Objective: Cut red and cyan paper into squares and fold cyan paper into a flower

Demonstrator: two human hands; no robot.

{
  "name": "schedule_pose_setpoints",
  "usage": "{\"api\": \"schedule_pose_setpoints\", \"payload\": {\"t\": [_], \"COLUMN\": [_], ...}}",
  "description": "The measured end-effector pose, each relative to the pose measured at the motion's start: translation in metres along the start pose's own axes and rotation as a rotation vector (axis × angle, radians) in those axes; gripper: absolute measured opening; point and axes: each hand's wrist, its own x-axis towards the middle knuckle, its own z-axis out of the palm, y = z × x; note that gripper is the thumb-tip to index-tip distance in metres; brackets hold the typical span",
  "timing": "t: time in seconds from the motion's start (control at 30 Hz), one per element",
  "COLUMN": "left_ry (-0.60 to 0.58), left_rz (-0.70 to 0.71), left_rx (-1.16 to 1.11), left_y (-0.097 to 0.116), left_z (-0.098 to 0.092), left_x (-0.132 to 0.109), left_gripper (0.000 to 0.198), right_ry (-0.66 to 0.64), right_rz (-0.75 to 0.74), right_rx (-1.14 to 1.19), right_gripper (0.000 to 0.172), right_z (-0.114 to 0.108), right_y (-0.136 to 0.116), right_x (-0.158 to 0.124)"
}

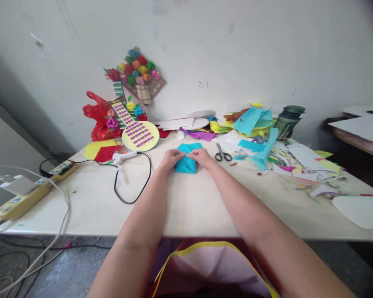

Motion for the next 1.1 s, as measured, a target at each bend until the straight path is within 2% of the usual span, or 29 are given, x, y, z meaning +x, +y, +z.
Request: {"api": "schedule_pose_setpoints", "payload": {"t": [0.1, 0.23, 0.33, 0.47, 0.73, 0.97, 1.1], "left_ry": [0.021, 0.038, 0.042, 0.049, 0.099, 0.087, 0.041], "left_rz": [0.006, -0.003, -0.01, -0.004, -0.023, -0.022, 0.024], "left_rx": [-0.013, -0.014, -0.033, -0.041, -0.076, -0.228, -0.257], "left_y": [0.003, 0.003, 0.0, -0.003, -0.005, 0.008, 0.01], "left_z": [0.0, -0.001, -0.001, -0.002, 0.0, -0.001, -0.002], "left_x": [-0.001, 0.0, 0.001, 0.003, 0.003, -0.005, -0.006], "left_gripper": [0.033, 0.034, 0.034, 0.034, 0.037, 0.061, 0.071], "right_ry": [-0.002, -0.024, -0.029, -0.004, 0.061, 0.125, 0.168], "right_rz": [0.0, 0.134, 0.153, 0.131, 0.135, 0.144, 0.157], "right_rx": [0.033, 0.185, 0.208, 0.129, 0.107, 0.138, 0.176], "right_gripper": [0.04, 0.049, 0.044, 0.035, 0.025, 0.028, 0.028], "right_z": [-0.003, -0.007, -0.009, -0.008, -0.004, -0.001, 0.0], "right_y": [-0.002, -0.001, 0.003, 0.005, -0.002, 0.001, 0.001], "right_x": [-0.001, -0.001, 0.001, 0.003, -0.001, 0.004, 0.005]}}
